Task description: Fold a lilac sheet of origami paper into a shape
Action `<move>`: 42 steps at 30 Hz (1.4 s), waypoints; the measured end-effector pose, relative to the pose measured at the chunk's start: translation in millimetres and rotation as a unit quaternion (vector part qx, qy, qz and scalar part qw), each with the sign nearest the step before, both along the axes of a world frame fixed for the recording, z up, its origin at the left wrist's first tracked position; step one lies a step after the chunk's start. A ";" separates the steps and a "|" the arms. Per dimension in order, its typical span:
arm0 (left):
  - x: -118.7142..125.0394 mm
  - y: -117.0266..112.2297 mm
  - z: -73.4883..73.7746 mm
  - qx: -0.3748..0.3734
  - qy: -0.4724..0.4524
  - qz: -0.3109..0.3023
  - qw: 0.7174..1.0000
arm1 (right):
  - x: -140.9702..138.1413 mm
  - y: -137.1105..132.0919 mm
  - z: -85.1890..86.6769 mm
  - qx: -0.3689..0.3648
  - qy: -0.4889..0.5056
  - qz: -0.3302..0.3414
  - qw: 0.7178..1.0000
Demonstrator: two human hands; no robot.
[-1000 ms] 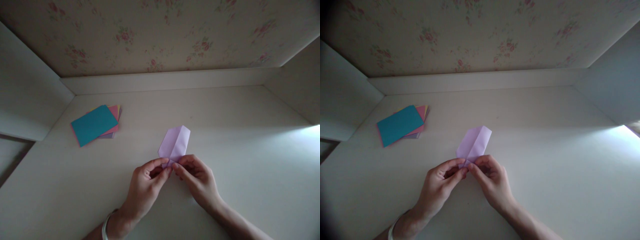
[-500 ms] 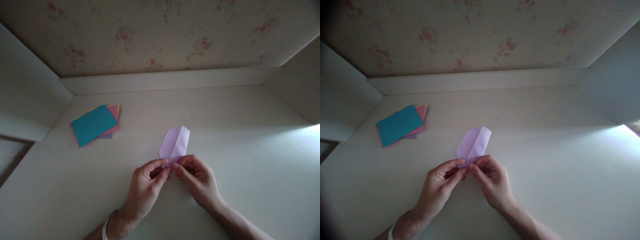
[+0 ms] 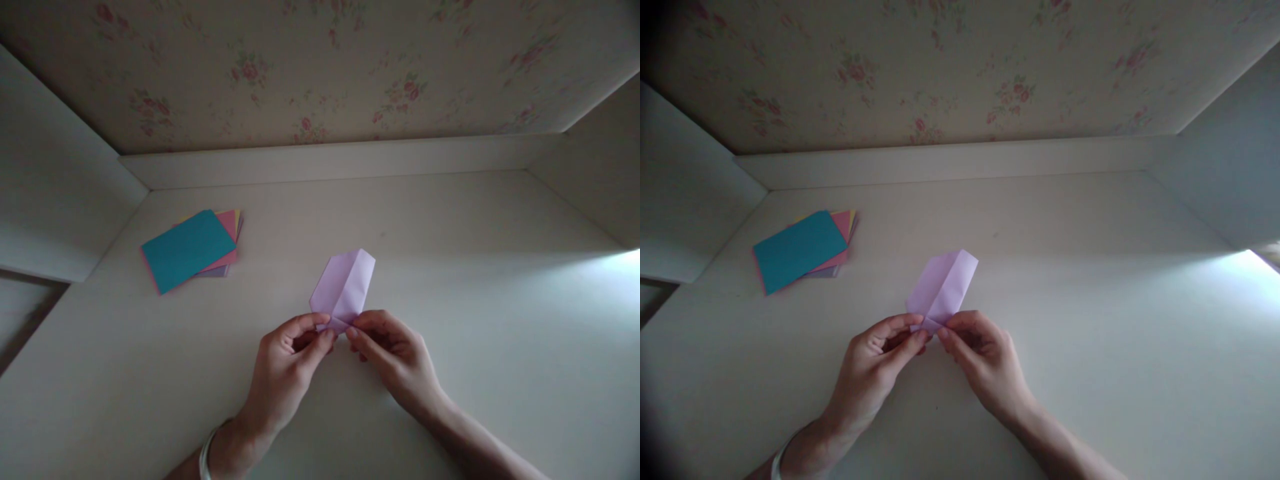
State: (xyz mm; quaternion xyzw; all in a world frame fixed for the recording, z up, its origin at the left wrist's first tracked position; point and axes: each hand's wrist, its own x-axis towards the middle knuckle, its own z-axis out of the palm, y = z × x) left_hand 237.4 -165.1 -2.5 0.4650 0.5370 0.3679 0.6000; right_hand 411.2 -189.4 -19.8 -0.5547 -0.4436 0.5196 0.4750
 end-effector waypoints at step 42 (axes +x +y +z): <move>4.3 -1.8 1.3 0.020 0.048 -0.018 0.998 | -4.1 4.8 3.0 -0.068 0.109 0.006 0.992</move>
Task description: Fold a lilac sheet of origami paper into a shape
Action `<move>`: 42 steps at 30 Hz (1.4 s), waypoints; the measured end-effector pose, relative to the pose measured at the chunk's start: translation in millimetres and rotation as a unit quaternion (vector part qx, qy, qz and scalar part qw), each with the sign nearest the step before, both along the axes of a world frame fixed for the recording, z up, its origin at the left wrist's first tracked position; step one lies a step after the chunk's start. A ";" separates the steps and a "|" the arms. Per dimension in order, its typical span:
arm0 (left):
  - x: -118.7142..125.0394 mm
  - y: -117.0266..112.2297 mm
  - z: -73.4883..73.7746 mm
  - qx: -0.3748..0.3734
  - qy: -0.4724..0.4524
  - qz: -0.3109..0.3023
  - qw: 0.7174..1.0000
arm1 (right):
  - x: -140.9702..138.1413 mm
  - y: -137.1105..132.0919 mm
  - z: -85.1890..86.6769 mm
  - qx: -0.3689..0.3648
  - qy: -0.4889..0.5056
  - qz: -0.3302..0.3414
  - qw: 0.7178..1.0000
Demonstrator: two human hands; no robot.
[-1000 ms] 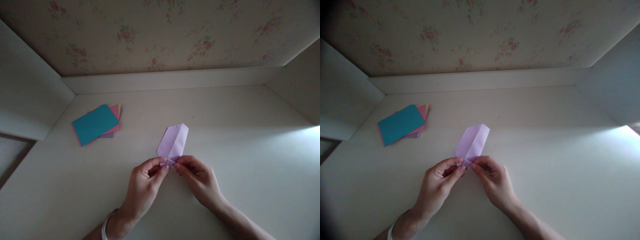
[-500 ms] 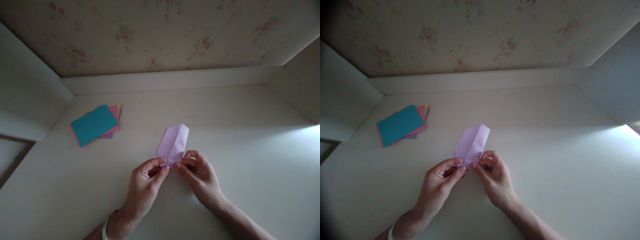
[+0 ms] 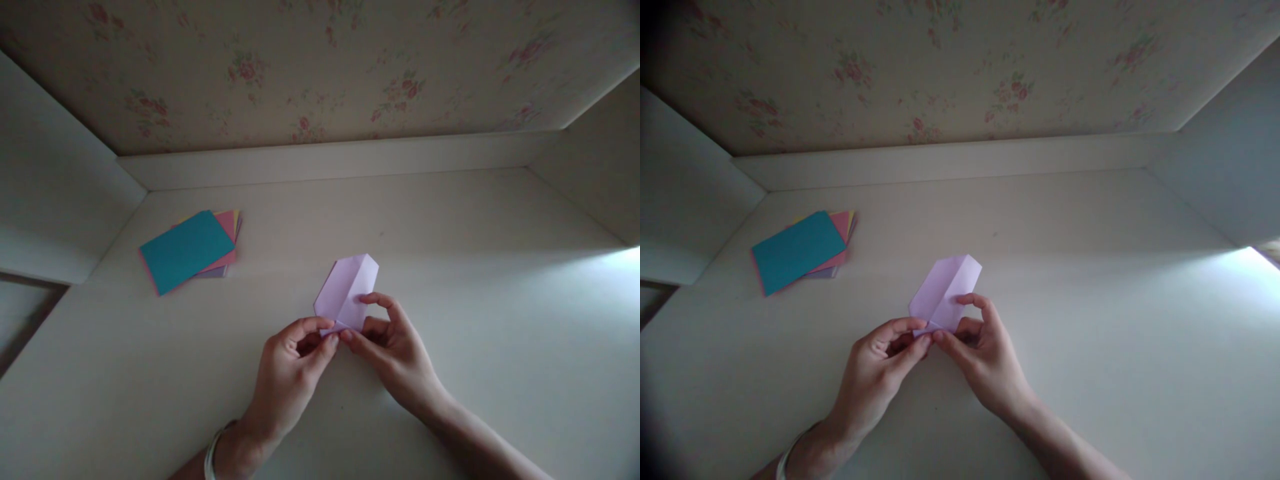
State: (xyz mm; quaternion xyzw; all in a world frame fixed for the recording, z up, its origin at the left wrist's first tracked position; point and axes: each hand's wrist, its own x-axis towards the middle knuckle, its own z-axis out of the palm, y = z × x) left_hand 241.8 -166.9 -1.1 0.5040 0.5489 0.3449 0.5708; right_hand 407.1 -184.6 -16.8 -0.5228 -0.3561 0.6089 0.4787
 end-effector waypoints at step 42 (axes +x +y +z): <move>-23.5 15.2 3.3 -0.039 -0.114 0.069 0.990 | 24.0 7.7 -2.8 0.057 0.018 -0.144 0.988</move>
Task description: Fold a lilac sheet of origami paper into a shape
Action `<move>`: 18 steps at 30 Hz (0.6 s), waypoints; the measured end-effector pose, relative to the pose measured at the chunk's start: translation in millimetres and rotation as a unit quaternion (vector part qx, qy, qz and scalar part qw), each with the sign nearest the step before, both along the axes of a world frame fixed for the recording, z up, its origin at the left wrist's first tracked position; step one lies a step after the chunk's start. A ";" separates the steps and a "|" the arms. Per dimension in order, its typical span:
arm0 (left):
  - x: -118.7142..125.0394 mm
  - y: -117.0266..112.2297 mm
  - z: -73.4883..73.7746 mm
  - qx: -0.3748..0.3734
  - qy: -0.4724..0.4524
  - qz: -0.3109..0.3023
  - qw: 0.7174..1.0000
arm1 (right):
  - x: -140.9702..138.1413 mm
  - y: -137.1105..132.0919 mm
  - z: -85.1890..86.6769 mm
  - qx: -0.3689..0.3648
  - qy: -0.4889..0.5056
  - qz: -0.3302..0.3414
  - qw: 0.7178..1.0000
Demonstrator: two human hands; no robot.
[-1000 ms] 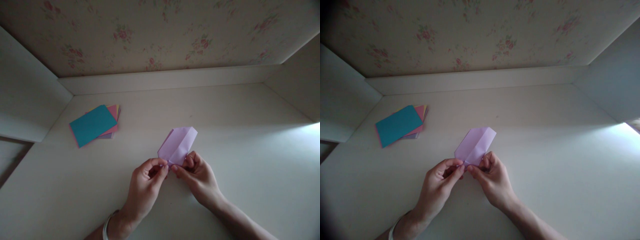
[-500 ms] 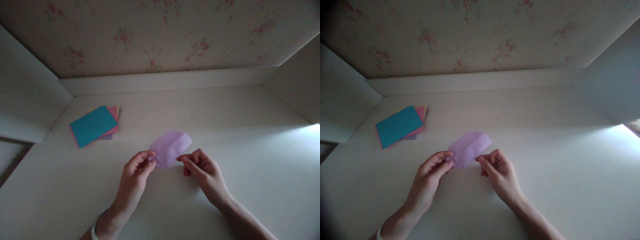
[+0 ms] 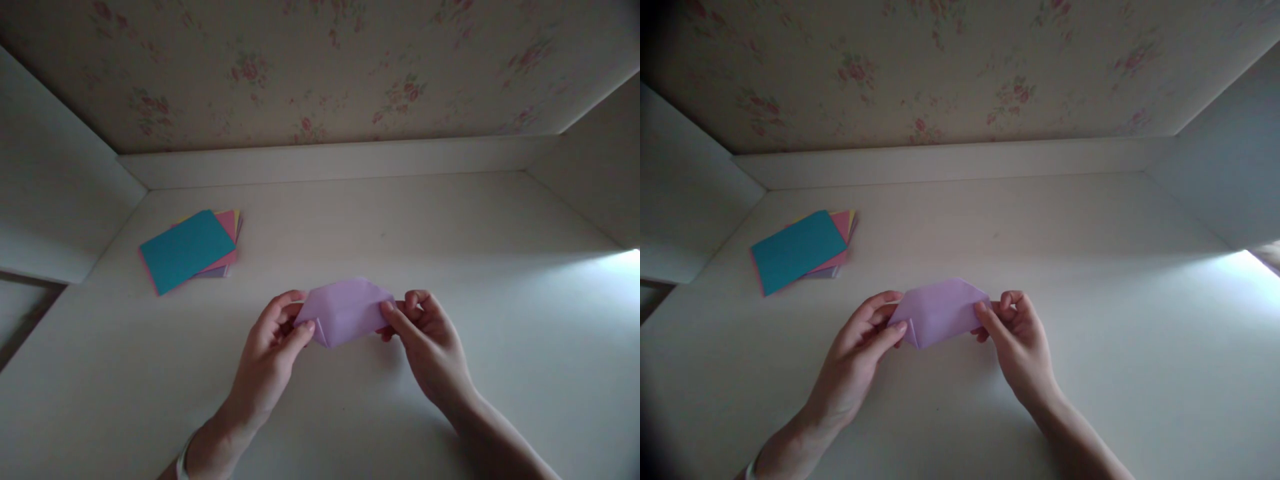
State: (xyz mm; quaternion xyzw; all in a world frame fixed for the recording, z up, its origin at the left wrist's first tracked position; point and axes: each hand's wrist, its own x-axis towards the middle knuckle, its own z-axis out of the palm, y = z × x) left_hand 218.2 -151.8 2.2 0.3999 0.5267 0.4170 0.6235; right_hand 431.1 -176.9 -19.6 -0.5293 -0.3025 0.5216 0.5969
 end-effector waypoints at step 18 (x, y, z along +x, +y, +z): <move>11.8 -0.8 -0.4 -0.101 -0.108 0.022 0.989 | -10.1 -2.2 7.2 -0.020 -0.028 0.017 0.999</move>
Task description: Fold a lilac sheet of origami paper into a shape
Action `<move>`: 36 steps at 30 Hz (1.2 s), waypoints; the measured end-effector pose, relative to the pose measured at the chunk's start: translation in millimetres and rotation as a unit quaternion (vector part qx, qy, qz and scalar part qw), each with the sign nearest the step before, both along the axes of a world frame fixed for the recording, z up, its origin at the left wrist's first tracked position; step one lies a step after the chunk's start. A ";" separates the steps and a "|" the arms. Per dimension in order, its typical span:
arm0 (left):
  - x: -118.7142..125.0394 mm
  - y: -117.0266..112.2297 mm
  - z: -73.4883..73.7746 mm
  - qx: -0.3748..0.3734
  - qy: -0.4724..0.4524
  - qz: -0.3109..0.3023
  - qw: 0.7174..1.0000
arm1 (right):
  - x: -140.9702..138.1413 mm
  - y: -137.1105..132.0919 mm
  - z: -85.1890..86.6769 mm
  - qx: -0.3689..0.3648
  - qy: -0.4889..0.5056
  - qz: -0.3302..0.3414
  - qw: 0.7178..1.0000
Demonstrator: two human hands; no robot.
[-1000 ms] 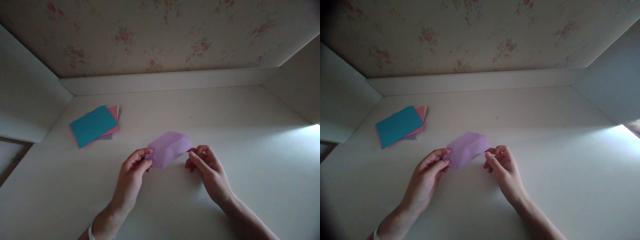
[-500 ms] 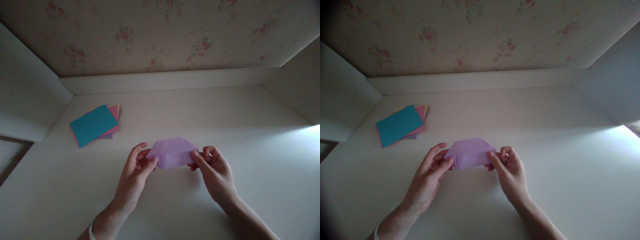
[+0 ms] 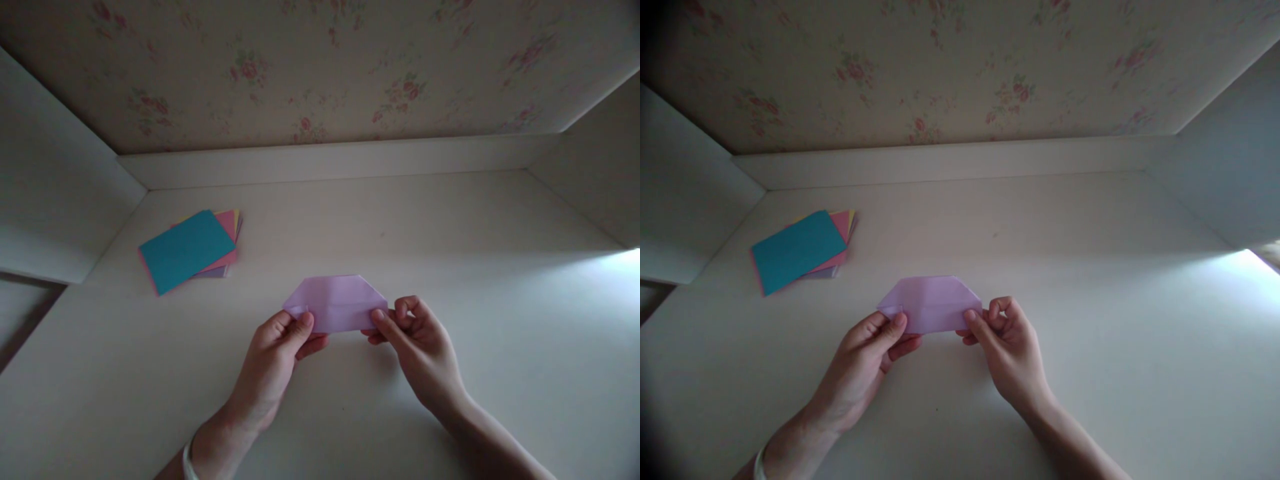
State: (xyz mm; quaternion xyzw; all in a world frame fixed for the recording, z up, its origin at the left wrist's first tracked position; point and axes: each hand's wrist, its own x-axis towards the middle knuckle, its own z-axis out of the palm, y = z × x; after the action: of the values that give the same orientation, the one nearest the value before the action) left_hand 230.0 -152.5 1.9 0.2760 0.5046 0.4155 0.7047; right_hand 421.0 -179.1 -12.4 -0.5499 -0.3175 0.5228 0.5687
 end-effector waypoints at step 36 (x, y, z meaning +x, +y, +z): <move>-3.7 1.0 -3.4 0.037 0.103 0.003 0.994 | 4.0 -0.2 -1.7 -0.016 -0.003 0.011 1.000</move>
State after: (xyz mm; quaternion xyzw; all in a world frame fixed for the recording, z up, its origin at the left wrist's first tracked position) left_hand 226.3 -151.6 -1.5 0.3414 0.5599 0.4053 0.6369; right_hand 425.1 -179.3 -14.1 -0.5567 -0.3168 0.5323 0.5535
